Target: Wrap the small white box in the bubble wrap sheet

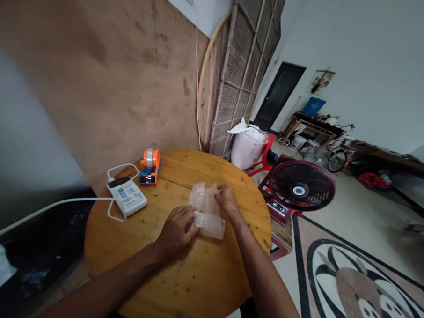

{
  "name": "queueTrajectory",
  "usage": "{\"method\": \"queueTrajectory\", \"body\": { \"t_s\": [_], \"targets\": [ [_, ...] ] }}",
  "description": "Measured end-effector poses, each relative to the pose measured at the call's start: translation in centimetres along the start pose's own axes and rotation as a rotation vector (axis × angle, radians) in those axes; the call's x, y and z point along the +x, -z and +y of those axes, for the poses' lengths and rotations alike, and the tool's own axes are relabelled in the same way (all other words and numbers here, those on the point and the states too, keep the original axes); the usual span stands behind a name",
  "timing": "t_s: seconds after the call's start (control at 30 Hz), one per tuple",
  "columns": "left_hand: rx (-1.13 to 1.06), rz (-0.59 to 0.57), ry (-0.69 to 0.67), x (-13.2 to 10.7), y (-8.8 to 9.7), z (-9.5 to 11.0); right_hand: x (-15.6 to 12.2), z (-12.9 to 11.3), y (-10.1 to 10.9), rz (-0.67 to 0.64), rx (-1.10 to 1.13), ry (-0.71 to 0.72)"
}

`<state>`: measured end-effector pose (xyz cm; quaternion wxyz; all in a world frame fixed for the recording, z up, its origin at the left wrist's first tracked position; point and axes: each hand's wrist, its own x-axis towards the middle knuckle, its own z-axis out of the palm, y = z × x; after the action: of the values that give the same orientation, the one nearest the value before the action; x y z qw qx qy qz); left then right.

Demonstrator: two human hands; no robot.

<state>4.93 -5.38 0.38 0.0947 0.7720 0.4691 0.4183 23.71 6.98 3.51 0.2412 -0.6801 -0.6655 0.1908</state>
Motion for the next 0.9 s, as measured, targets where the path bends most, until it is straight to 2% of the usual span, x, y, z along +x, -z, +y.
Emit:
{"method": "queueTrajectory", "body": {
  "t_s": [0.1, 0.2, 0.33, 0.4, 0.53, 0.7, 0.9],
  "targets": [
    [0.016, -0.019, -0.006, 0.0, 0.0, 0.0, 0.2, 0.2, 0.2, 0.048, 0.085, -0.046],
    [0.019, -0.026, 0.000, 0.0, 0.0, 0.0, -1.1, 0.4, 1.1, 0.028, 0.201, -0.075],
    [0.017, -0.031, 0.001, -0.1, 0.0, -0.1, -6.1, 1.2, 3.2, -0.068, 0.342, -0.071],
    [0.018, -0.039, -0.005, -0.1, 0.0, -0.1, -9.0, 1.9, 4.1, -0.165, 0.458, -0.065],
    [0.001, -0.031, -0.017, -0.1, -0.1, -0.2, -12.6, 2.7, 4.5, -0.263, 0.524, -0.094],
    [0.001, -0.021, -0.028, -0.1, -0.2, -0.2, -12.3, 1.8, 2.7, -0.284, 0.509, -0.057],
    [0.012, -0.009, -0.041, 0.0, -0.2, -0.3, -11.2, 1.4, 1.2, -0.233, 0.472, -0.069]
  ]
}}
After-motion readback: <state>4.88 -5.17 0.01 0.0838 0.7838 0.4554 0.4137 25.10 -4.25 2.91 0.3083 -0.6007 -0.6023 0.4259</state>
